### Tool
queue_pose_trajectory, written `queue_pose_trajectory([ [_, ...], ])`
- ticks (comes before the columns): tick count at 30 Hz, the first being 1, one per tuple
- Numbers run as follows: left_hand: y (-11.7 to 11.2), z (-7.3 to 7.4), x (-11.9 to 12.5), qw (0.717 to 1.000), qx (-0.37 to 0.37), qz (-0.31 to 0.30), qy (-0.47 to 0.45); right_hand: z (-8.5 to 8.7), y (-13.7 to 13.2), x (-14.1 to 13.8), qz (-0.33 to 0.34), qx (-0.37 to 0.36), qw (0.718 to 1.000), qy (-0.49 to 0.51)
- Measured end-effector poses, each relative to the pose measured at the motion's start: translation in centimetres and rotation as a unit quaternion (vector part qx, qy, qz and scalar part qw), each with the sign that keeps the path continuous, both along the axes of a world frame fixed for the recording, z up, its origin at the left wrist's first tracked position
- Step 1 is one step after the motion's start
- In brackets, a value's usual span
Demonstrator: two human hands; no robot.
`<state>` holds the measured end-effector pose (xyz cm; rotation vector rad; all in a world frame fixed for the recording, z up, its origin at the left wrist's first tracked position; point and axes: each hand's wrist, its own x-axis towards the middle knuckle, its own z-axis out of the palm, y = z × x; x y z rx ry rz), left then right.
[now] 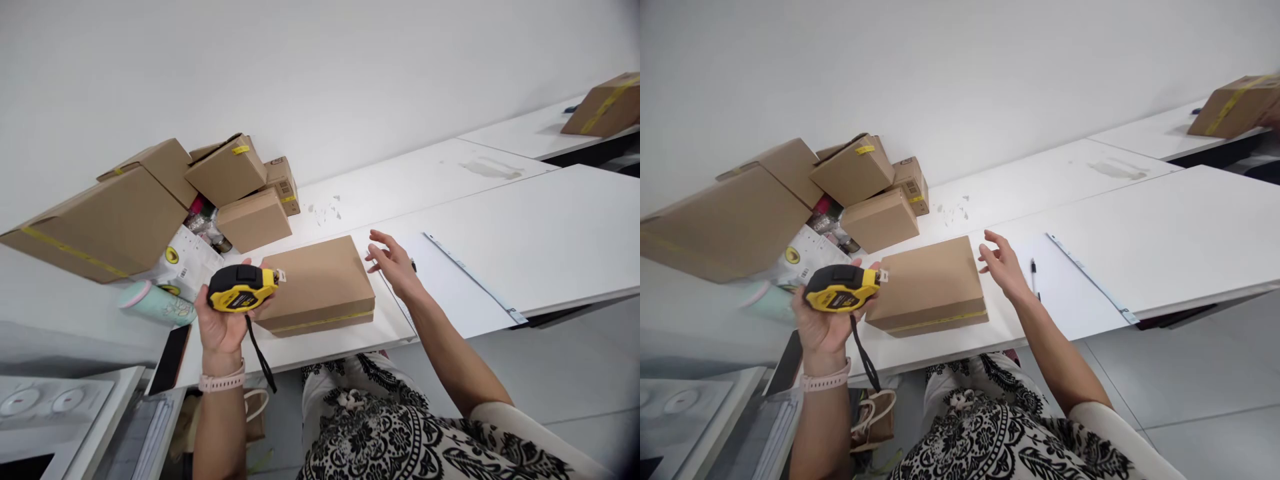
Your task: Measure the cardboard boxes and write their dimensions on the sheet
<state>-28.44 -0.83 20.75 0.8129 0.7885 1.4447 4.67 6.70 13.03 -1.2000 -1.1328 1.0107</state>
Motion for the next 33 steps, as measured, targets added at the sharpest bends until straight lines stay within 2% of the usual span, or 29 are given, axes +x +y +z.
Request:
queue_pose_trajectory([
  [3, 1.1, 0.9, 2.6, 0.999, -0.041, 0.028, 0.009, -0.5, 0.0, -0.5, -0.007, 0.041, 0.999, -0.002],
  [5, 1.9, 1.3, 4.5, 0.997, -0.066, 0.022, 0.024, -0.3, -0.7, -0.7, 0.020, 0.051, 0.998, -0.015],
  [11, 3.9, 0.9, 9.8, 0.992, -0.094, -0.056, 0.069, 1.5, -2.3, -0.5, 0.138, 0.057, 0.987, -0.056],
  [14, 4.2, 0.6, 11.2, 0.987, -0.112, -0.090, 0.077, 1.8, -2.5, -0.6, 0.161, 0.046, 0.984, -0.061],
  [18, 3.9, 0.7, 11.4, 0.982, -0.152, -0.073, 0.084, 1.9, -2.2, -0.8, 0.189, 0.015, 0.982, 0.018],
  [20, 3.7, 1.1, 10.4, 0.984, -0.148, -0.043, 0.093, 1.9, -1.7, -0.4, 0.198, 0.014, 0.978, 0.069],
  [22, 3.5, 1.6, 8.4, 0.987, -0.125, -0.002, 0.102, 1.6, -0.8, 0.5, 0.171, 0.027, 0.980, 0.099],
  [26, 3.2, 2.5, 2.0, 0.982, -0.109, 0.087, 0.125, -0.1, 1.2, 2.0, 0.106, 0.030, 0.989, 0.101],
  [30, 3.1, 2.6, -4.2, 0.965, -0.128, 0.168, 0.156, -2.1, 2.1, 0.9, 0.157, -0.001, 0.985, 0.075],
  [33, 3.1, 2.4, -6.5, 0.960, -0.142, 0.184, 0.158, -2.6, 2.2, -0.4, 0.186, -0.004, 0.981, 0.061],
])
